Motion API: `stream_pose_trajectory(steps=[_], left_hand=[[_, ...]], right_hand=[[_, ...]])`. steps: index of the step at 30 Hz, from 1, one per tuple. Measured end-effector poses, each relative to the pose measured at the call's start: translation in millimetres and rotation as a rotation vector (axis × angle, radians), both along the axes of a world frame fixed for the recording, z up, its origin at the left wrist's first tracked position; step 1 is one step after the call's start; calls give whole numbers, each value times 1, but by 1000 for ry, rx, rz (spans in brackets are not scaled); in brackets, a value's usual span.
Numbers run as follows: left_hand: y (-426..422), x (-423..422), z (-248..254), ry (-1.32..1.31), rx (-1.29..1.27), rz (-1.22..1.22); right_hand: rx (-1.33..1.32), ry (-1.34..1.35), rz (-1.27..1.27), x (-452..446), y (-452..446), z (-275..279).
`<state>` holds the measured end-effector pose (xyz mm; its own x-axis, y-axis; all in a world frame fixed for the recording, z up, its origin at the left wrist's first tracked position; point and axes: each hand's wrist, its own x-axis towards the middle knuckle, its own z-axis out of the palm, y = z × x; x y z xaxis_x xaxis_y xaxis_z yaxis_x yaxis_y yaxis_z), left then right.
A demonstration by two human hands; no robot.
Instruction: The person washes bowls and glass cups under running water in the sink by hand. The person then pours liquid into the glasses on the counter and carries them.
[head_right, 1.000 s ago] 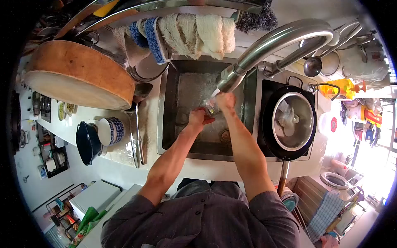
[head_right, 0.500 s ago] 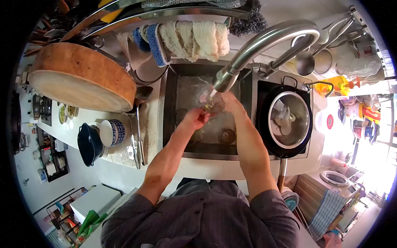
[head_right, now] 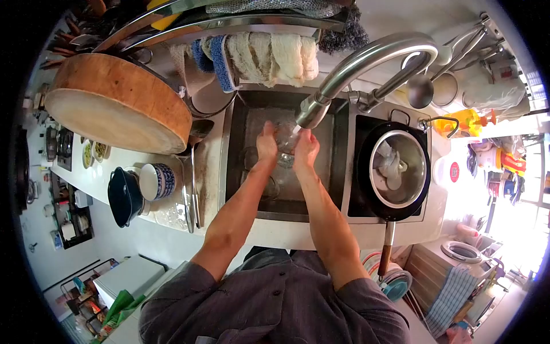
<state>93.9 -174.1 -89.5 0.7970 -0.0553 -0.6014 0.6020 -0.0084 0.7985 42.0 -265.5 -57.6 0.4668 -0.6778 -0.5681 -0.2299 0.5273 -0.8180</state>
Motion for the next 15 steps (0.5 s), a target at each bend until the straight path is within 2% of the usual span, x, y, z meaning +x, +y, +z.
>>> stream_pose_trajectory(steps=[2,3,5,6,8,9,11,12,13,14,15], left_hand=[[-5,-7,17,-256,207,-320],[-14,-18,23,-258,208,-318],[-36,-42,31,-682,492,-52],[-37,-39,29,-685,489,-48],[-34,-30,20,-1150,597,-91],[-31,-30,25,-1144,601,-93],[-29,-16,45,-815,581,-369],[-27,-6,45,-814,580,-370],[-23,8,41,-452,367,-455],[-19,26,39,-99,148,-519],[-14,36,-4,196,-449,-370]], right_hand=[[-34,-38,-2,2,-12,-33],[-65,-76,-8,4,-18,-49],[-116,-95,11,4,-25,-62],[-173,-116,31,5,-28,-63],[-190,-104,46,6,-25,-35],[-201,-89,58,3,-21,-24],[-242,-67,78,6,-26,-40],[-282,-35,97,4,-28,-46],[-281,-32,98,-1,-25,-33],[-437,34,168,-2,-24,-19],[-592,103,237,-3,-22,-1]])
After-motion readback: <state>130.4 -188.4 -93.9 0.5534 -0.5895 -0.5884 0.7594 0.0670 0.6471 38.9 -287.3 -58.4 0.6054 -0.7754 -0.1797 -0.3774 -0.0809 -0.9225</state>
